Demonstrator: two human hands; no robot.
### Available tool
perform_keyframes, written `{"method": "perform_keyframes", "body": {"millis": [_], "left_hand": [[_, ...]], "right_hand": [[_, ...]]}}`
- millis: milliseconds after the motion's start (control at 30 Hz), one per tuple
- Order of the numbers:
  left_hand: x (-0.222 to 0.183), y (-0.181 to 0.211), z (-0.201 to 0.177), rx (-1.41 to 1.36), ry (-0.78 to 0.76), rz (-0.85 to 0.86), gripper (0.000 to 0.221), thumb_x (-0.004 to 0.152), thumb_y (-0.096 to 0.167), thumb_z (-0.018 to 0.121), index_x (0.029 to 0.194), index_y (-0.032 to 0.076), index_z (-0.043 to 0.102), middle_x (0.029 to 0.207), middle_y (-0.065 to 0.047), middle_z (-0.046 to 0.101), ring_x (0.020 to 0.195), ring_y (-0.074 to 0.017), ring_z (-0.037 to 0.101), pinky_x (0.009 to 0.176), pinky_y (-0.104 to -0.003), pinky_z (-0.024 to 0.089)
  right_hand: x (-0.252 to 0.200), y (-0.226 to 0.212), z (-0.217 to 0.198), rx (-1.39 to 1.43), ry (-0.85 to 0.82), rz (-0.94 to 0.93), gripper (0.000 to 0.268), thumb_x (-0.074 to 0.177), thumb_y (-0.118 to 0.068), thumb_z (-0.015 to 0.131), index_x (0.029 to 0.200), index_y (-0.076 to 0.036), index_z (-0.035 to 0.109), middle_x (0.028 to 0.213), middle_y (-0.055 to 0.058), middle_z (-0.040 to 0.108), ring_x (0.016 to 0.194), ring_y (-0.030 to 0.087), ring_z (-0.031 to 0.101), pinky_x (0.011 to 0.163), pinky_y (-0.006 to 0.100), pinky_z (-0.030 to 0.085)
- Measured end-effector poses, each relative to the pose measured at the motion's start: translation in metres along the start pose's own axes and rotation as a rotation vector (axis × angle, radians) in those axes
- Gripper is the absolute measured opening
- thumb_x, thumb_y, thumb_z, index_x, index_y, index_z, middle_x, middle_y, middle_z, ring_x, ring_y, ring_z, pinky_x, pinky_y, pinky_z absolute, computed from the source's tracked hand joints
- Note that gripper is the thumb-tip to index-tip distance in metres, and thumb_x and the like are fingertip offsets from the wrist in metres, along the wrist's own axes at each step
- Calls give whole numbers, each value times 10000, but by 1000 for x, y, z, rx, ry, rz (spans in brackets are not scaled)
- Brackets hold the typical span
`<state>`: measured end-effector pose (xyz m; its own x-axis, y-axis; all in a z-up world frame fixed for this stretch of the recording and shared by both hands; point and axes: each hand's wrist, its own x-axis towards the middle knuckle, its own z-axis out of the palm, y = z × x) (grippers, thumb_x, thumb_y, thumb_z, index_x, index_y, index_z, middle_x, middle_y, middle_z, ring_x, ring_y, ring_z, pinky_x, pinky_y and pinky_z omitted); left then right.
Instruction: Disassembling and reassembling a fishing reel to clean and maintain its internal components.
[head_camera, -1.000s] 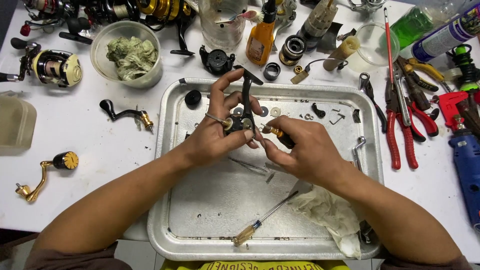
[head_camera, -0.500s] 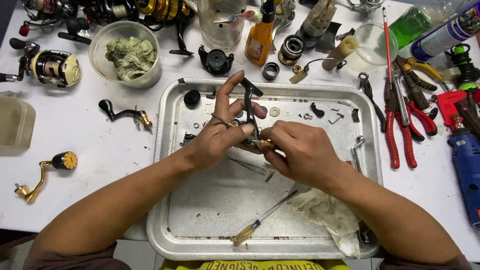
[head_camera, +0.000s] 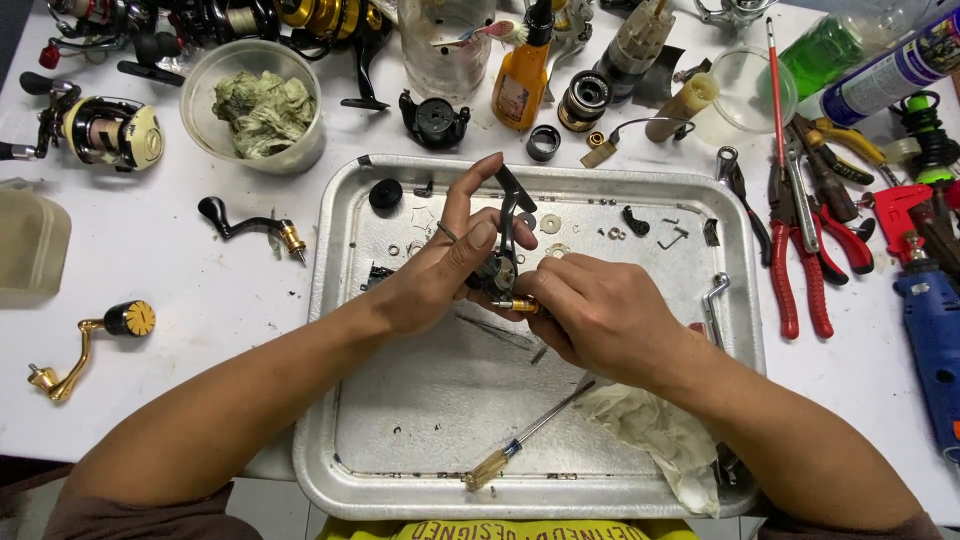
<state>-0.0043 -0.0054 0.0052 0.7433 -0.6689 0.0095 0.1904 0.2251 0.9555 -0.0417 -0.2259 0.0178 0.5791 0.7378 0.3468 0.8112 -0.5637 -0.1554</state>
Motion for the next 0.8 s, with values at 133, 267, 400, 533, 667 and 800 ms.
{"method": "perform_keyframes", "body": {"millis": [133, 267, 400, 533, 667, 800], "left_hand": [[1, 2, 0, 24, 12, -11, 942, 951, 605, 436, 1626, 175, -63, 1192, -65, 559, 796, -166, 630, 692, -309, 562], [1, 3, 0, -14, 15, -61, 924, 931, 613, 437, 1621, 217, -33, 1193, -54, 560, 791, -178, 648, 653, -356, 613], [2, 6, 1, -86, 21, -104, 925, 901, 606, 473, 1614, 258, -1, 1207, -64, 562, 881, -249, 710, 688, -454, 691], [2, 5, -1, -101, 9, -103, 934, 903, 603, 481, 1617, 253, -7, 1212, -64, 573, 901, -271, 726, 695, -457, 691], [6, 2, -8, -126, 45, 36, 922, 939, 552, 521, 1610, 201, -4, 1198, -127, 599, 711, -303, 726, 632, -457, 695], [10, 14, -28, -216, 116, 204, 867, 989, 430, 554, 1606, 201, -11, 1231, -228, 623, 698, -402, 753, 571, -494, 710]], "right_hand": [[0, 0, -1, 24, -3, -10, 108, 961, -59, 638, 1057, -44, 590, 842, 68, 629, 660, 237, 612, 452, 373, 450], [1, 1, -2, 31, 13, -34, 77, 985, -55, 615, 1057, -42, 592, 842, 71, 623, 675, 249, 612, 495, 372, 450], [0, 3, -1, 50, 32, -35, 85, 984, -52, 623, 1063, -40, 595, 837, 65, 636, 678, 236, 630, 487, 355, 453], [-1, 5, 1, 50, 21, -23, 111, 947, -34, 630, 1054, -42, 599, 840, 72, 654, 676, 240, 637, 479, 363, 459], [-1, 8, 2, 180, 81, 63, 156, 912, -32, 701, 1045, -34, 622, 786, 65, 653, 621, 211, 613, 502, 346, 463], [-2, 14, -3, 351, 70, 317, 257, 889, -109, 770, 1113, -29, 674, 990, 101, 774, 812, 218, 748, 708, 334, 611]]}}
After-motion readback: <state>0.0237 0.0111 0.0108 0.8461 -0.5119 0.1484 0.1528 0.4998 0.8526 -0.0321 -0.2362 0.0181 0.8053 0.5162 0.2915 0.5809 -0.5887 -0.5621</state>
